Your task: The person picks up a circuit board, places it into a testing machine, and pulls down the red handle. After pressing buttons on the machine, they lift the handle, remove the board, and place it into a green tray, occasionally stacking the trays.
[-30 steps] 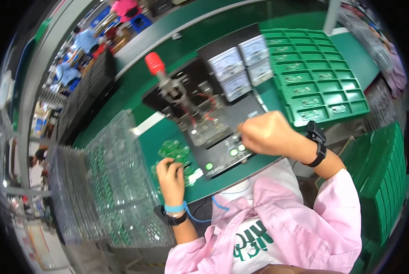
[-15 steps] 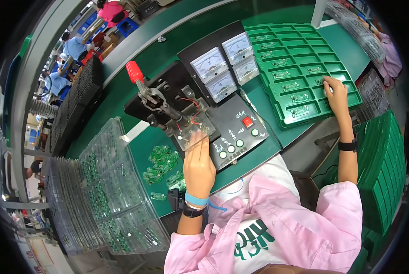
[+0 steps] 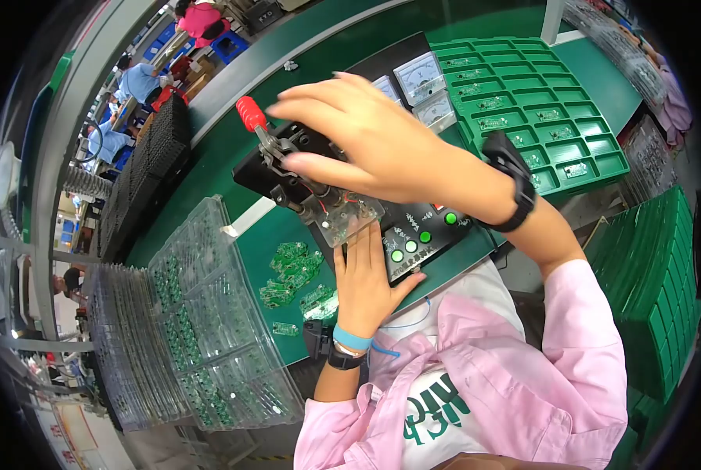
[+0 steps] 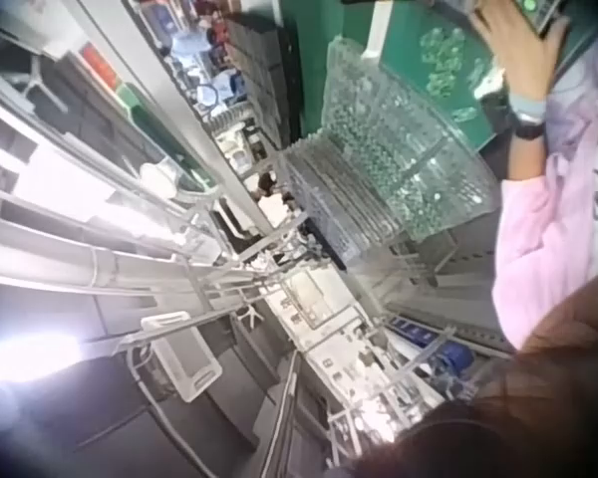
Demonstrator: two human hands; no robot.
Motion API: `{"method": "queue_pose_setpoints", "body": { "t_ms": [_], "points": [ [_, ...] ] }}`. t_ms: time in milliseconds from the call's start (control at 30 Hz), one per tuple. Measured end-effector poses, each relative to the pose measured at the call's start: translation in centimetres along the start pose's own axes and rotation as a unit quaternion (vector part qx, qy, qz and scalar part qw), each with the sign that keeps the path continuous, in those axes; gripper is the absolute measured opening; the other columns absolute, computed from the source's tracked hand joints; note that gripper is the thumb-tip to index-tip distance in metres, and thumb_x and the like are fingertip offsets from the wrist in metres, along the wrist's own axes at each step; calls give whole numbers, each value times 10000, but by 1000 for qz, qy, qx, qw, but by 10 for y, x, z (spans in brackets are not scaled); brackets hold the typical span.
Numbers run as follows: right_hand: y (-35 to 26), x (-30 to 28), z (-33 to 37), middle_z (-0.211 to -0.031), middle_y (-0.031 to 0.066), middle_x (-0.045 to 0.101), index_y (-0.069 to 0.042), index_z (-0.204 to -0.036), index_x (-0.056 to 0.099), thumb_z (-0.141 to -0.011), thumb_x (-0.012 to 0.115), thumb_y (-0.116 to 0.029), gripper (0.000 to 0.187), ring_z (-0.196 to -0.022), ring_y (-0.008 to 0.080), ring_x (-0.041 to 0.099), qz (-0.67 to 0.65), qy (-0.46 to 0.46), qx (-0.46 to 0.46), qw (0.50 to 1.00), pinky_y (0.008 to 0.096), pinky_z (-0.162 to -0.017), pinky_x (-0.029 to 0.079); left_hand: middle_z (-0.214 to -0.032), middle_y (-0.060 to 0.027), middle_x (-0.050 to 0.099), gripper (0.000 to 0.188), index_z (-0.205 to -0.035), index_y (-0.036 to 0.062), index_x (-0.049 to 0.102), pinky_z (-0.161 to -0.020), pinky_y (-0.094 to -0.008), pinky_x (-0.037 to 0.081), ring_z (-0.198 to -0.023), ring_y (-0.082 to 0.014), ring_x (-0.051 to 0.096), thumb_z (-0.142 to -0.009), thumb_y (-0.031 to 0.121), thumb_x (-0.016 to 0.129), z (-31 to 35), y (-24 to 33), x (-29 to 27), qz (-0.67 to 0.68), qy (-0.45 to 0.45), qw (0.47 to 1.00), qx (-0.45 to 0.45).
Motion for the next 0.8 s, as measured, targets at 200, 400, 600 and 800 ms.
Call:
{"method": "queue_pose_setpoints", "body": {
  "t_ms": [200, 400, 600, 800],
  "points": [
    [-2, 13, -18, -1259, 158, 582, -73, -1336, 494, -808, 650, -46, 551, -1174, 330, 543, -333, 101, 38, 937, 467, -985, 405, -1299, -226, 528, 483, -1164, 6, 627, -1056, -559, 306, -1224, -365, 500, -800, 307, 720, 29, 25, -8, 115, 10, 991, 63],
    [-25, 20, 134, -1365, 129, 542, -93, -1284, 550, -724, 581, 98, 593, -1313, 353, 456, -185, -59, 57, 979, 532, -1081, 327, -1250, -209, 557, 324, -1064, 16, 660, -1019, -540, 349, -1161, -381, 528, -781, 162, 720, 49, -20, -33, 201, 182, 962, -35],
    [-12, 22, 187, -1364, 119, 535, -95, -1259, 566, -749, 685, -37, 526, -1283, 335, 475, 5, -173, 108, 979, 532, -1061, 352, -1393, -226, 412, 506, -1239, 17, 555, -1046, -557, 308, -1270, -439, 389, -792, 192, 713, 31, -46, -45, 75, 310, 945, -72],
    [-40, 10, 207, -1334, 74, 563, -111, -1244, 584, -715, 741, -202, 559, -1247, 281, 503, 23, -119, 50, 991, 497, -1050, 350, -1477, -235, 277, 644, -1353, 53, 447, -1057, -607, 241, -1338, -468, 258, -812, 286, 708, 34, -46, -40, 41, 304, 947, -97]
  ]
}}
Point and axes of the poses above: each hand's wrist, its own z-axis away from the middle knuckle, its own x-axis out of the palm, y = z × x, the point moved 10 cm from there along -z, towards the middle knuckle
